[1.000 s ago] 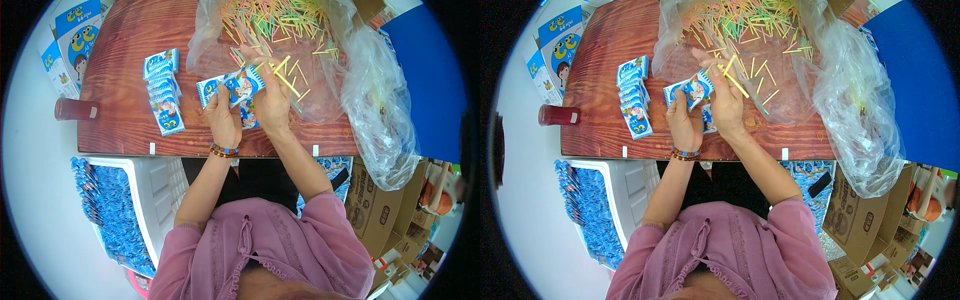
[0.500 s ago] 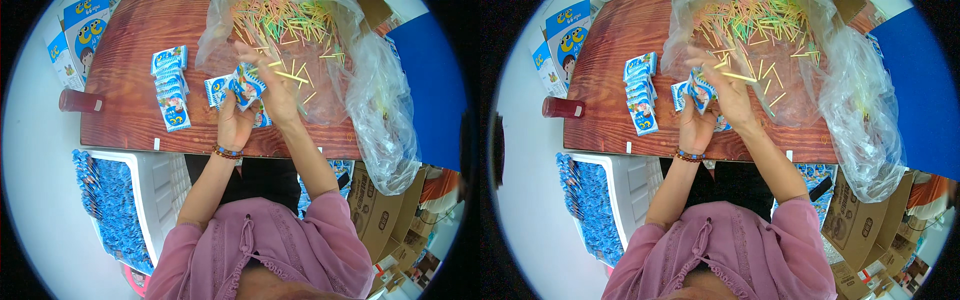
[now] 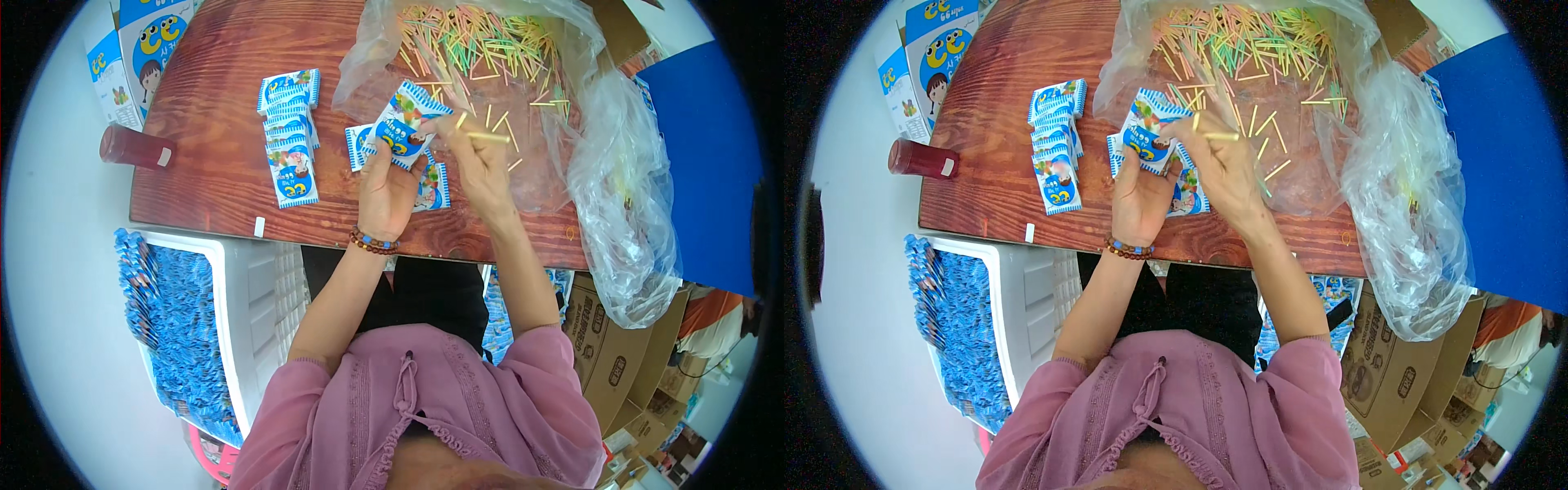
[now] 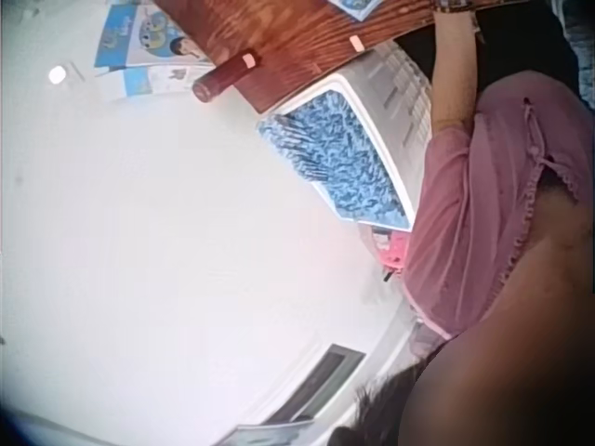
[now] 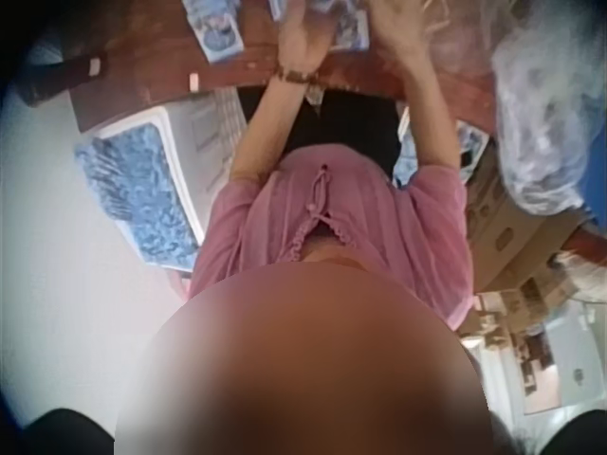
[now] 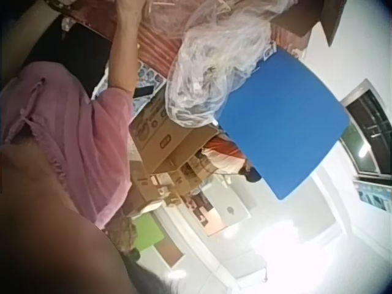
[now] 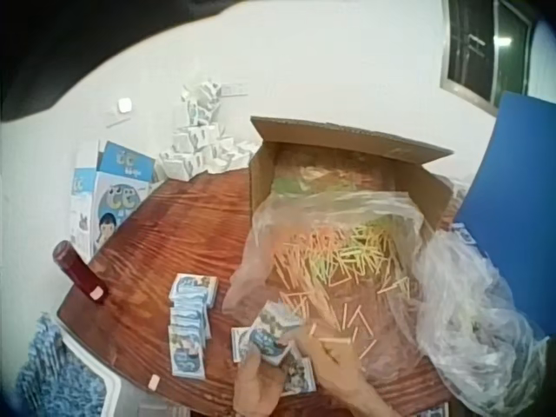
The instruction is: Packaging small wooden sticks or toothpicks into plastic packets at a workspace.
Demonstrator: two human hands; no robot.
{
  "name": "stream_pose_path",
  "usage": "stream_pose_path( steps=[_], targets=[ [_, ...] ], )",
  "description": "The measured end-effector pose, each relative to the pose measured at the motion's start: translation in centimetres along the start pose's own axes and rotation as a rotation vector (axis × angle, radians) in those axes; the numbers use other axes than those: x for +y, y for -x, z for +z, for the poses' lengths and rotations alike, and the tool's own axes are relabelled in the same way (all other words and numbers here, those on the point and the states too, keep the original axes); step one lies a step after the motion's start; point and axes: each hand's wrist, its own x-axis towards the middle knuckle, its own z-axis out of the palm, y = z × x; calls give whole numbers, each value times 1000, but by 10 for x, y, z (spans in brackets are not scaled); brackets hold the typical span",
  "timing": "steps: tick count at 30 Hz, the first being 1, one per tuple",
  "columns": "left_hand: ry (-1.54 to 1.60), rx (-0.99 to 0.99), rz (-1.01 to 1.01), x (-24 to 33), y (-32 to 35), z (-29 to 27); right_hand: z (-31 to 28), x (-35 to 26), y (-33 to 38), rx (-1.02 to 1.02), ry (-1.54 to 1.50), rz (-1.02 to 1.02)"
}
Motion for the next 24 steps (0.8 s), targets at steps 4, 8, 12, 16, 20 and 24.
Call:
stream_pose_path(
  steps=[4, 8, 12, 16, 20, 24],
  targets=[
    [-40, -49, 2, 15, 9, 8, 3, -10, -7, 31, -69, 124],
    [-232, -109, 104, 41, 10, -3, -7, -15, -15, -205, -15, -87],
    [-538, -81, 16, 61, 20, 7, 2, -11, -16, -344, -131, 131],
    [-767, 46, 139, 65, 27, 7, 19, 0, -16, -299, -277, 78],
    [-847, 132, 182, 75, 46, 2, 30, 3, -11, -349, -307, 133],
    [-942, 231, 261, 86, 67, -15, 60, 9, -8, -405, -148, 112]
  ],
)
